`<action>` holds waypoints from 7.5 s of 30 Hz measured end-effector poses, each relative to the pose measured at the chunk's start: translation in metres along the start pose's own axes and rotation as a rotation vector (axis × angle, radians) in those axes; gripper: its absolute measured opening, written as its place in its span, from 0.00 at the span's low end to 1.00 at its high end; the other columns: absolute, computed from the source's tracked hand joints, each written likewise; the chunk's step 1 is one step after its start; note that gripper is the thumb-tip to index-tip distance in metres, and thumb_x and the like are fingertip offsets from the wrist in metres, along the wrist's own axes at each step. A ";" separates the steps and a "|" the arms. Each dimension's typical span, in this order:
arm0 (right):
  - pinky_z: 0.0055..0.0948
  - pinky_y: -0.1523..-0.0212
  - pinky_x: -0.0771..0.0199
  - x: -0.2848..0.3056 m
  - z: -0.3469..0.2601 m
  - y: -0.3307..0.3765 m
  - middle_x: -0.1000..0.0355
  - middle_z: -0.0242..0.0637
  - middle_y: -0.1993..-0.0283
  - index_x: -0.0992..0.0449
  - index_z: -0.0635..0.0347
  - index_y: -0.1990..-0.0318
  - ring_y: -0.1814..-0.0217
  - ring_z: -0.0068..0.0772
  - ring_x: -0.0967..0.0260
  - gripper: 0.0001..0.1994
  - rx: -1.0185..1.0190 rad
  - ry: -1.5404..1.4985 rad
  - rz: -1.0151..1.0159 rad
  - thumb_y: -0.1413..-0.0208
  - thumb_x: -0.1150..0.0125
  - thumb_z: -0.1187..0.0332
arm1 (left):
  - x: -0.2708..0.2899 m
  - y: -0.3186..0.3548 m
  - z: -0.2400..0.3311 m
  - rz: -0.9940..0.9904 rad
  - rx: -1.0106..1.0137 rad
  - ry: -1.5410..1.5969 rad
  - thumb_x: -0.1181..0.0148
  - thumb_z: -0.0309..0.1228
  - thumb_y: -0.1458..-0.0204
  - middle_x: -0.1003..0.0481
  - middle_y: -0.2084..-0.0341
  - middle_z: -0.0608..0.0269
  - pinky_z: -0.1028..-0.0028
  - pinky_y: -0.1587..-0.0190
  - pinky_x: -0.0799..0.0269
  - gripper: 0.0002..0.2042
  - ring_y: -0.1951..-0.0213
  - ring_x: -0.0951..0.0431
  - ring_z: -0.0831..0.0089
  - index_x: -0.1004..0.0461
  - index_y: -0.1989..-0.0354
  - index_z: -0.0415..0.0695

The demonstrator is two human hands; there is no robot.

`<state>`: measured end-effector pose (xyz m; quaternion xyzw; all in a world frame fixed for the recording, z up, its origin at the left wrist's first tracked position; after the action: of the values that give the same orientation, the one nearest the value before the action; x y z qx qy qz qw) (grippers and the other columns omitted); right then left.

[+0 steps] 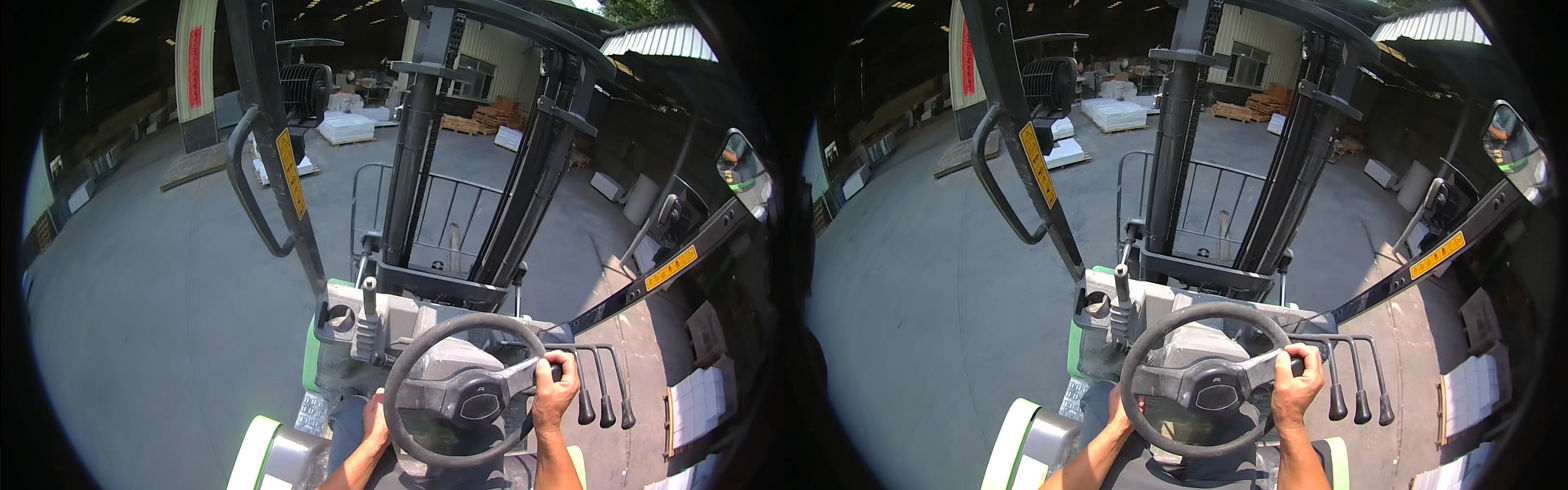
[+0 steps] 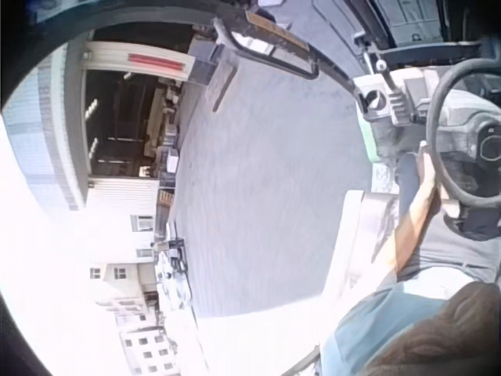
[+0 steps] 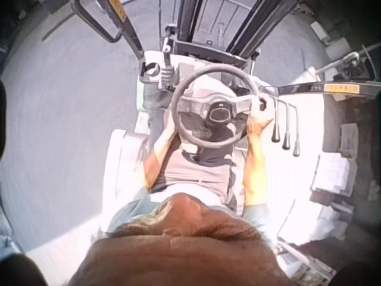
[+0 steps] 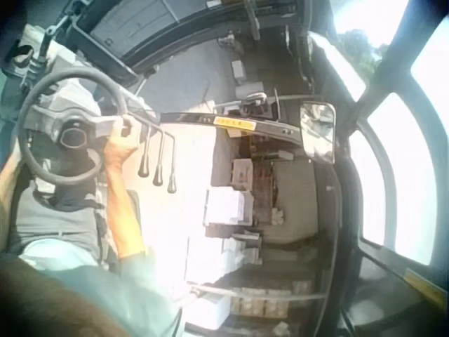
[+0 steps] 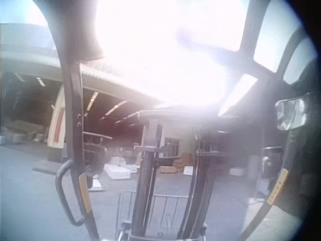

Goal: The person operates a forklift inside a warehouse, steering and maneuvering around stacks of white panels and wooden pallets. The forklift forks remain empty throughout the clip, and no lifting or loading actions are performed.

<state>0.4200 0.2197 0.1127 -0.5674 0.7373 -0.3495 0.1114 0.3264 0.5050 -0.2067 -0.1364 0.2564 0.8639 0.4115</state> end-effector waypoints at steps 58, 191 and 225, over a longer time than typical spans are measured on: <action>0.31 0.63 0.26 0.052 0.034 -0.060 0.27 0.38 0.68 0.25 0.62 0.68 0.66 0.36 0.28 0.07 0.143 0.006 0.005 0.56 0.35 0.80 | -0.156 0.000 0.176 0.161 -0.766 -0.692 0.53 0.37 0.35 0.37 0.87 0.61 0.66 0.77 0.40 0.21 0.81 0.41 0.74 0.35 0.79 0.36; 0.35 0.58 0.29 -0.028 -0.052 0.057 0.31 0.35 0.71 0.24 0.63 0.66 0.66 0.35 0.30 0.08 0.386 -0.253 -0.294 0.55 0.35 0.75 | -0.182 0.001 0.160 0.132 -0.830 -0.859 0.57 0.36 0.33 0.42 0.86 0.61 0.67 0.78 0.43 0.19 0.80 0.45 0.73 0.34 0.75 0.37; 0.42 0.60 0.29 -0.026 -0.057 0.052 0.31 0.36 0.70 0.24 0.60 0.70 0.66 0.41 0.31 0.08 0.417 -0.230 -0.267 0.60 0.34 0.74 | -0.162 0.014 0.142 0.278 -0.873 -0.834 0.56 0.38 0.34 0.38 0.87 0.55 0.61 0.77 0.43 0.21 0.81 0.43 0.66 0.35 0.77 0.36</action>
<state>0.3574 0.2711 0.1152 -0.6605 0.5505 -0.4384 0.2617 0.4126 0.4727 -0.0117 0.0916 -0.2875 0.9153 0.2668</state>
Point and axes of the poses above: each hand's wrist, its own y-axis away from the middle knuckle, its own x-axis out of the back of the hand, z = x × y, the point moved 9 cm from there along -y, towards the middle knuckle
